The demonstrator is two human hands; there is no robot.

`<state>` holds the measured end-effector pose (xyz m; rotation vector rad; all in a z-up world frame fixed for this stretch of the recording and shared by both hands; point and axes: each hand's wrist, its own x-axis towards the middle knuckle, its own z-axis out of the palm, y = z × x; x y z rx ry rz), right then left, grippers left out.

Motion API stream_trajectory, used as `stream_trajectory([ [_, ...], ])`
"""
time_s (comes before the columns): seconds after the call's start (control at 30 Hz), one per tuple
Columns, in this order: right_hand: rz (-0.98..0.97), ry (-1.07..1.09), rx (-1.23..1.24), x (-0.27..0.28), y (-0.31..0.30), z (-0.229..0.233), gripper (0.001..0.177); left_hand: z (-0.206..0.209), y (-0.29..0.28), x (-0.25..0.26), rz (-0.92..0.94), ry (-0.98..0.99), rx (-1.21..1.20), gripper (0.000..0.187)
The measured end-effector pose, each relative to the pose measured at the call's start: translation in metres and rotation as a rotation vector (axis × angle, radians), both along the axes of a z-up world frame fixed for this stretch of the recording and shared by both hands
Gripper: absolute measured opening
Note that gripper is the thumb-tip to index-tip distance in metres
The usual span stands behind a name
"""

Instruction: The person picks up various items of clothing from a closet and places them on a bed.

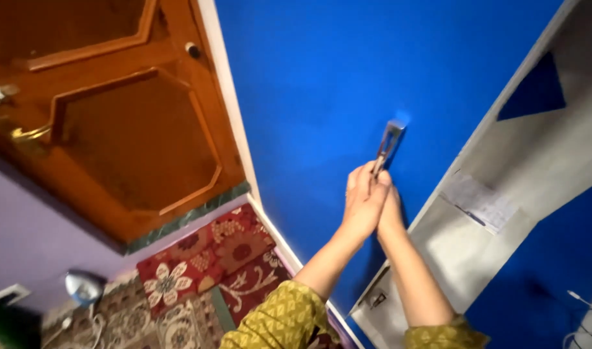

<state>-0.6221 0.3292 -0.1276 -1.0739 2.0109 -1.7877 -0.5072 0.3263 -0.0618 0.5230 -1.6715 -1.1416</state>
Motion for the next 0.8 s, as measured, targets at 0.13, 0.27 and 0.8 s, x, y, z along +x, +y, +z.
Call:
stream_trajectory([
  [0.13, -0.004, -0.004, 0.031, 0.006, 0.065, 0.015, 0.028, -0.008, 0.052, -0.010, 0.040, -0.037, -0.100, 0.049],
  [0.27, 0.045, -0.057, -0.034, 0.026, 0.141, 0.043, 0.023, 0.003, 0.117, -0.003, -0.025, -0.083, -0.142, 0.049],
  [0.8, -0.138, -0.226, -0.386, 0.069, 0.473, 0.002, 0.038, 0.005, 0.376, 0.013, -0.586, -0.032, -0.200, 0.064],
])
